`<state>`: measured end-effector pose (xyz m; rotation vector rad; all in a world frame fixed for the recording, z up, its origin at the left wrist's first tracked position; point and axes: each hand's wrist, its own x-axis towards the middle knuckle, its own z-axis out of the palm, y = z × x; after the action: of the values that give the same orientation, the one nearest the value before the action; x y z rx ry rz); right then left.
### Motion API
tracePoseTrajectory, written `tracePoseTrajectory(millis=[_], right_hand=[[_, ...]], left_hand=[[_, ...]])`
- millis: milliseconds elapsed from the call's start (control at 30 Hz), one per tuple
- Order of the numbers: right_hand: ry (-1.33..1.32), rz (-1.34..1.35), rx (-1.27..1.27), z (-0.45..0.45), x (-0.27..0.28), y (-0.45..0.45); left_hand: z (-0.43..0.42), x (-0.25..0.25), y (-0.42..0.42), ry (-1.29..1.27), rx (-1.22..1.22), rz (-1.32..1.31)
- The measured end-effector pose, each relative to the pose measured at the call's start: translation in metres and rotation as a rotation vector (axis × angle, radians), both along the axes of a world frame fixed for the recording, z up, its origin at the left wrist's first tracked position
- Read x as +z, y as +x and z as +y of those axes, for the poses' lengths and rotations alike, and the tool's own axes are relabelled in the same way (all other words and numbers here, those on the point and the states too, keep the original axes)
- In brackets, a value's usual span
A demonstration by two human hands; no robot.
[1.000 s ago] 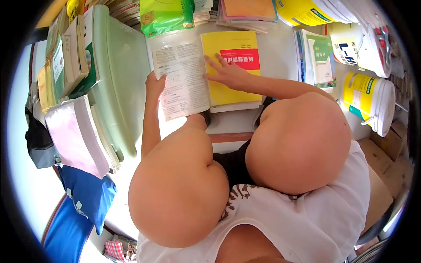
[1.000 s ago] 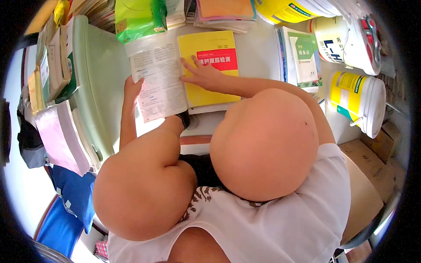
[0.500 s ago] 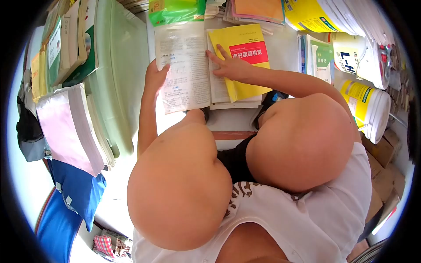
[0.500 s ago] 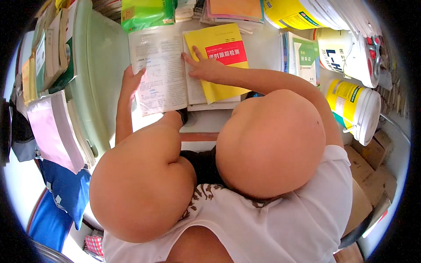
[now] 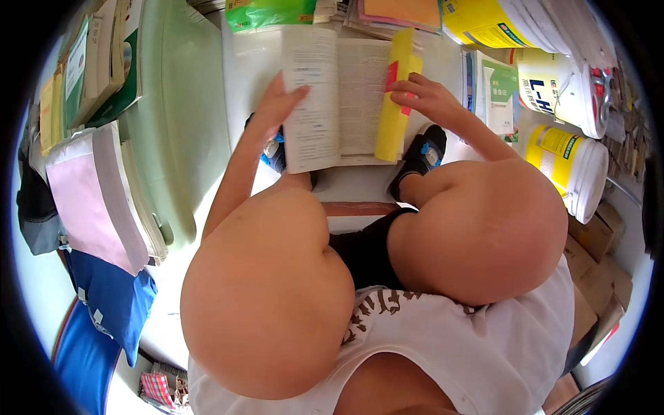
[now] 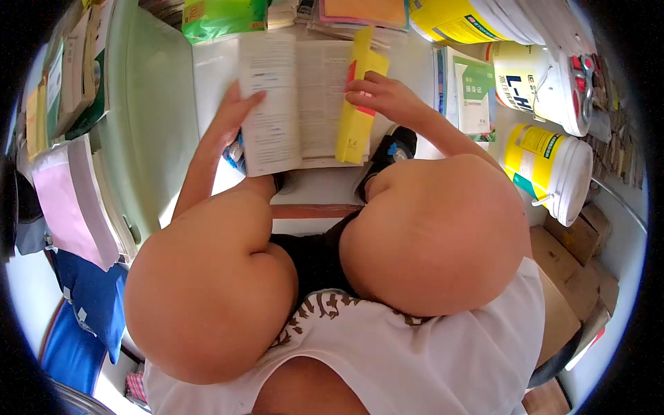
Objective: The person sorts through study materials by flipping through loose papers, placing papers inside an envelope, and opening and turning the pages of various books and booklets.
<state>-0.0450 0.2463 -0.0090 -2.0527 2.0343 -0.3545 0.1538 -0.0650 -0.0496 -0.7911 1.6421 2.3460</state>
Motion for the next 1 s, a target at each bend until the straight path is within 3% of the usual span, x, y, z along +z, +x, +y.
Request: tracePoseTrajectory(millis=[67, 100, 167, 300, 500, 567, 600, 667, 700, 767, 800, 833, 867, 900, 933, 1000], right_hand=[[0.0, 0.036, -0.018, 0.012, 0.025, -0.007], [0.019, 0.05, -0.042, 0.016, 0.042, -0.008], [0.037, 0.078, -0.052, 0.023, 0.066, -0.012], [0.158, 0.146, -0.013, 0.027, 0.106, -0.016], [0.058, 0.112, 0.208, -0.034, 0.13, 0.006], [0.045, 0.049, 0.18, -0.059, 0.105, 0.019], [0.039, -0.01, 0.157, -0.068, 0.091, 0.023], [0.026, -0.052, 0.113, -0.08, 0.071, 0.028], [0.013, -0.088, 0.066, -0.083, 0.061, 0.029], [0.074, -0.084, -0.072, -0.077, 0.037, 0.026], [0.136, -0.071, -0.218, -0.07, 0.023, 0.022], [0.138, -0.07, -0.224, -0.06, 0.004, 0.017], [0.122, -0.15, -0.424, -0.046, -0.017, 0.012], [0.104, -0.229, -0.627, -0.031, -0.036, 0.008], [0.105, -0.223, -0.638, -0.019, -0.047, 0.006], [0.08, -0.637, -0.948, 0.002, -0.072, 0.006]], left_hand=[[0.03, 0.016, -0.015, -0.296, -0.245, 0.012], [0.04, 0.013, -0.02, -0.289, -0.243, 0.015], [0.052, 0.0, -0.03, 0.049, -0.482, -0.056], [0.066, -0.047, -0.03, -0.229, -0.605, 0.043], [0.052, -0.048, -0.018, -0.081, -0.366, -0.103], [0.04, -0.039, -0.015, 0.127, -0.148, -0.167], [0.038, -0.034, -0.014, 0.126, -0.148, -0.17], [0.032, -0.028, -0.01, 0.136, 0.197, -0.253], [0.027, -0.032, -0.01, 0.134, 0.2, -0.253], [0.021, -0.041, -0.005, -0.3, 0.264, -0.217], [0.019, -0.043, -0.002, -0.301, 0.26, -0.217], [0.019, -0.044, 0.0, -0.471, 0.232, -0.107], [0.023, -0.045, 0.0, -0.637, 0.2, 0.008], [0.029, -0.041, -0.002, -0.63, 0.192, 0.014], [0.035, -0.037, -0.006, -0.778, 0.128, 0.056], [0.04, -0.041, -0.011, -0.923, 0.056, 0.103]])
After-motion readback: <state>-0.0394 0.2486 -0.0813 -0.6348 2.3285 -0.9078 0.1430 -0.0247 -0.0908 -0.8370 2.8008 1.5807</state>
